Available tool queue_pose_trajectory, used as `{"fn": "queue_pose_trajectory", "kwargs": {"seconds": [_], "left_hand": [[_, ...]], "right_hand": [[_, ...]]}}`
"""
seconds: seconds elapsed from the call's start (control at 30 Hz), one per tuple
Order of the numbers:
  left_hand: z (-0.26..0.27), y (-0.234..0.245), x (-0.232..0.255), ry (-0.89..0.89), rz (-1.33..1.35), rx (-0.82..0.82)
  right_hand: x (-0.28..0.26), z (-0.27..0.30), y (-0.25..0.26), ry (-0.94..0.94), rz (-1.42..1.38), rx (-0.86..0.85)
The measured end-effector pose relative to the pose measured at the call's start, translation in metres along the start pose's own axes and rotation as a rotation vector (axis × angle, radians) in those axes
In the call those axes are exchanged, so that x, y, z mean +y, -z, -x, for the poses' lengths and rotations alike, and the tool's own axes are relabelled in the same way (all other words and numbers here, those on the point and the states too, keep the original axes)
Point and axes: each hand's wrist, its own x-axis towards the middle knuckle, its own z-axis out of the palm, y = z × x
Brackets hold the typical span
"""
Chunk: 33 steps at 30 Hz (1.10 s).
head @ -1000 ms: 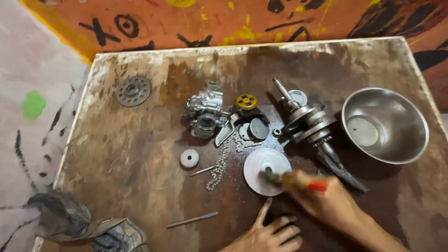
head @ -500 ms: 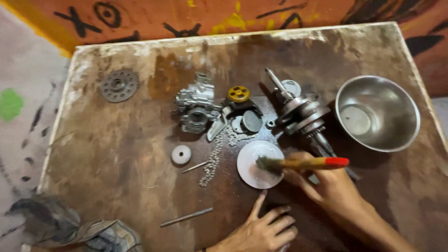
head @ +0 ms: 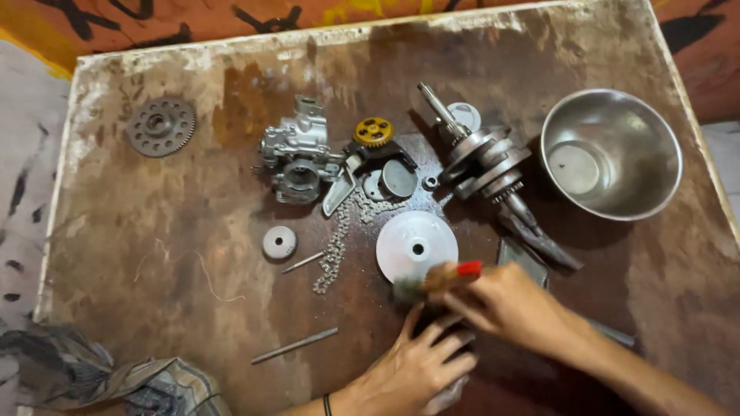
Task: The person uses a brush to scrub a white circular mechanical part on a wooden table. Various disassembled engine components, including gears and a chain, are scattered around the workspace. The person repeatedly dips the brush into a metal bowl of liquid to clean the part.
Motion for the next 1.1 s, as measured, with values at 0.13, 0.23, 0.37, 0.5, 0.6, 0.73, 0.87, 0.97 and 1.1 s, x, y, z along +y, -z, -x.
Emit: {"fn": "queue_pose_trajectory", "kwargs": {"seconds": [0.13, 0.23, 0.37, 0.5, 0.6, 0.73, 0.87, 0.97, 1.1], "left_hand": [[-0.008, 0.016, 0.006, 0.006, -0.007, 0.013], [-0.008, 0.015, 0.004, 0.006, -0.006, 0.032], [-0.008, 0.013, 0.005, -0.002, 0.011, 0.025], [-0.007, 0.020, 0.003, 0.016, -0.015, 0.027], [-0.005, 0.018, 0.011, 0.014, 0.001, 0.029], [-0.009, 0.024, 0.009, 0.010, 0.025, 0.028], [-0.010, 0.025, 0.009, 0.010, 0.021, 0.028], [-0.010, 0.023, 0.008, 0.012, 0.019, 0.026], [-0.009, 0.020, 0.009, 0.015, 0.021, 0.026]], "right_hand": [[0.007, -0.003, -0.012, -0.235, 0.155, 0.023], [-0.008, 0.003, -0.009, 0.023, -0.059, -0.098], [-0.019, 0.000, 0.027, 0.053, -0.043, 0.112], [0.011, -0.002, 0.094, -0.402, 0.213, 0.429], [0.067, 0.003, 0.114, -0.480, 0.333, 0.583], [0.141, 0.018, 0.121, -0.395, 0.632, 0.589], [0.160, 0.023, 0.117, -0.406, 0.674, 0.535], [0.171, 0.028, 0.119, -0.393, 0.517, 0.573], [0.183, 0.035, 0.122, -0.286, 0.427, 0.621]]}}
